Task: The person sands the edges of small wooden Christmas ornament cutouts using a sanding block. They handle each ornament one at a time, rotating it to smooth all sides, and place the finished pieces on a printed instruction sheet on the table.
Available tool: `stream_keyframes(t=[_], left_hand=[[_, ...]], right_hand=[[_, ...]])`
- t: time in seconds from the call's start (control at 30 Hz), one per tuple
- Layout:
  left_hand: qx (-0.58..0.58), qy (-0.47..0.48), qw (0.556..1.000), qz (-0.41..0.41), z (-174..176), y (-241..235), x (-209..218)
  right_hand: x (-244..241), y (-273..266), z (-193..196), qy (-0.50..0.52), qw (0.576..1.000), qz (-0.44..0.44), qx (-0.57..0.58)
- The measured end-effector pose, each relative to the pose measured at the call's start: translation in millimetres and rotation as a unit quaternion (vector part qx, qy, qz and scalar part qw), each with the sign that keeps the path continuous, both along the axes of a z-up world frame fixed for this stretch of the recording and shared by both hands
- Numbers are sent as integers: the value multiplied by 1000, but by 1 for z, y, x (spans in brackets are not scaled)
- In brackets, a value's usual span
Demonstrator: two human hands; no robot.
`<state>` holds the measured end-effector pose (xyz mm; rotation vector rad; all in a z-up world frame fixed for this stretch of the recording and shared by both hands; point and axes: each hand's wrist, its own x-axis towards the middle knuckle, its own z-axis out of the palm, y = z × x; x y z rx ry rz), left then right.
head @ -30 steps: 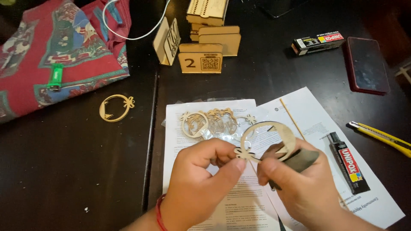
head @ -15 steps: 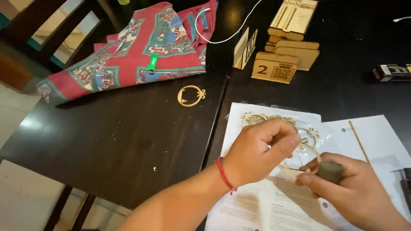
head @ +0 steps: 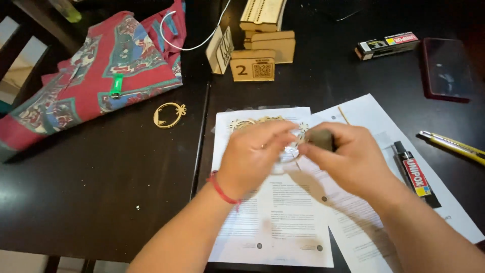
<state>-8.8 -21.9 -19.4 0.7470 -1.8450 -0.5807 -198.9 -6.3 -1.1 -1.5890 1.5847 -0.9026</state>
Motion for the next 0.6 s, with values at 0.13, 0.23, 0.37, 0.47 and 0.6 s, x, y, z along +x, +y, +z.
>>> stream_keyframes(t=[0.13, 0.23, 0.37, 0.47, 0.6], left_hand=[[79, -44, 990, 110, 18, -13, 33], [198, -293, 908, 226, 23, -21, 40], [226, -423, 856, 191, 13, -18, 31], [205, -425, 864, 175, 6, -20, 30], [209, -416, 873, 146, -4, -24, 33]], right_hand=[[-13, -14, 15, -99, 988, -113, -36], [-13, -16, 32, -174, 961, -213, -5], [-15, -20, 18, -241, 956, -166, -24], [-11, -17, 19, -251, 956, -149, -4], [-15, -20, 7, -269, 956, -117, -1]])
